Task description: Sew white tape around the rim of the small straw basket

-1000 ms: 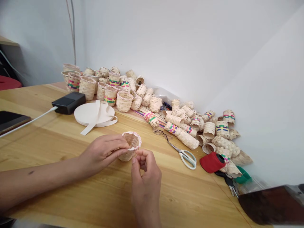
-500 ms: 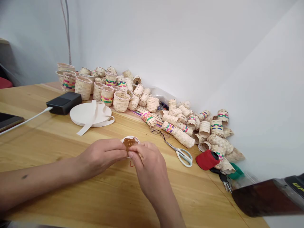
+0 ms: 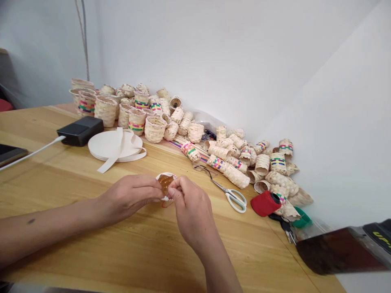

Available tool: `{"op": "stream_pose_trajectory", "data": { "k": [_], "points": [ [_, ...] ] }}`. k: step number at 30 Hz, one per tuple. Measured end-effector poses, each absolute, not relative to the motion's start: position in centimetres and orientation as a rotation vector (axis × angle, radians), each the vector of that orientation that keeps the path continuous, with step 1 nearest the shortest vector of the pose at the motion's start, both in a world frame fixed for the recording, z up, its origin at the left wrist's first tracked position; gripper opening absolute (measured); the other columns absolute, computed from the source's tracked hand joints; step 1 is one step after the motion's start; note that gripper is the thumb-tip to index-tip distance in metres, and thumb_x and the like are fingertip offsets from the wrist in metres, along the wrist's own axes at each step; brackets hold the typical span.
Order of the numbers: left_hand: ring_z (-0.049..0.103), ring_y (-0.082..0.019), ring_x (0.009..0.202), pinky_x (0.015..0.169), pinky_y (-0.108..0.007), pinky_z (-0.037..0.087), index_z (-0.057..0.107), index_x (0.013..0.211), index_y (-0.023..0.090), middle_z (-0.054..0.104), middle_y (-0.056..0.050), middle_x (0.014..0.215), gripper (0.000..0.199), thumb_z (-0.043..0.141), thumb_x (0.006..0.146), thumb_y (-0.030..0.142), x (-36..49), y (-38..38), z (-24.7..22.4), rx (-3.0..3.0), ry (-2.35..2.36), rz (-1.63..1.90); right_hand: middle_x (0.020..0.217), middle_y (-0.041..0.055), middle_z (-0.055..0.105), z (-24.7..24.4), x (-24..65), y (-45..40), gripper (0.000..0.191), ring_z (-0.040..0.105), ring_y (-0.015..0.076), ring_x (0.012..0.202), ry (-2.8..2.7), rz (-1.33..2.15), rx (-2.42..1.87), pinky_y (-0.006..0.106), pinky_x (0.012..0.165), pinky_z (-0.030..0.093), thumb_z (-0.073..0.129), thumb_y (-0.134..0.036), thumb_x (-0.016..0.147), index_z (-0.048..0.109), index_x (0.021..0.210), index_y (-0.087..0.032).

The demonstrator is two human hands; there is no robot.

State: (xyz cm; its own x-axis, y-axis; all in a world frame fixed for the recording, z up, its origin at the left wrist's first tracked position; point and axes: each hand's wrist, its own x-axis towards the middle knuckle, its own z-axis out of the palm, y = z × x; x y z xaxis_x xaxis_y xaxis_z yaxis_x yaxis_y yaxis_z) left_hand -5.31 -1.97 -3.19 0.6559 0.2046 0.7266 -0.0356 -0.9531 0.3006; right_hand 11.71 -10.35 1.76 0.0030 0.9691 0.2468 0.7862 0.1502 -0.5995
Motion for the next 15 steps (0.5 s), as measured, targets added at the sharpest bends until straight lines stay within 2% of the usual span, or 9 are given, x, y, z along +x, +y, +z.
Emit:
{"op": "stream_pose_trajectory", "data": {
  "k": [8,15],
  "points": [
    [0.062,-0.013,0.081,0.072,-0.021,0.046,0.066,0.098,0.016,0.069,-0.006,0.091,0.019,0.048,0.095,0.017,-5.33,-1.74,-3.03,2.562,0.128,1.214,0.077,-0.0019,0.067,1.73,11.42,-9.92,0.016,0.06,0.0154,0.073,-1.738,0.409,-1.681,0.026,0.065,0.038,0.046,-0.023,0.092,0.055,0.079,-0.022],
    [0.062,-0.013,0.083,0.073,-0.019,0.044,0.067,0.099,0.016,0.068,-0.005,0.093,0.017,0.05,0.095,0.018,-5.43,-1.48,-2.96,2.536,0.141,1.169,0.081,0.0001,0.069,1.47,11.46,-10.0,0.015,0.064,0.0162,0.076,-1.657,0.471,-1.585,0.028,0.069,0.043,0.043,-0.025,0.094,0.052,0.083,-0.022]
  ]
}}
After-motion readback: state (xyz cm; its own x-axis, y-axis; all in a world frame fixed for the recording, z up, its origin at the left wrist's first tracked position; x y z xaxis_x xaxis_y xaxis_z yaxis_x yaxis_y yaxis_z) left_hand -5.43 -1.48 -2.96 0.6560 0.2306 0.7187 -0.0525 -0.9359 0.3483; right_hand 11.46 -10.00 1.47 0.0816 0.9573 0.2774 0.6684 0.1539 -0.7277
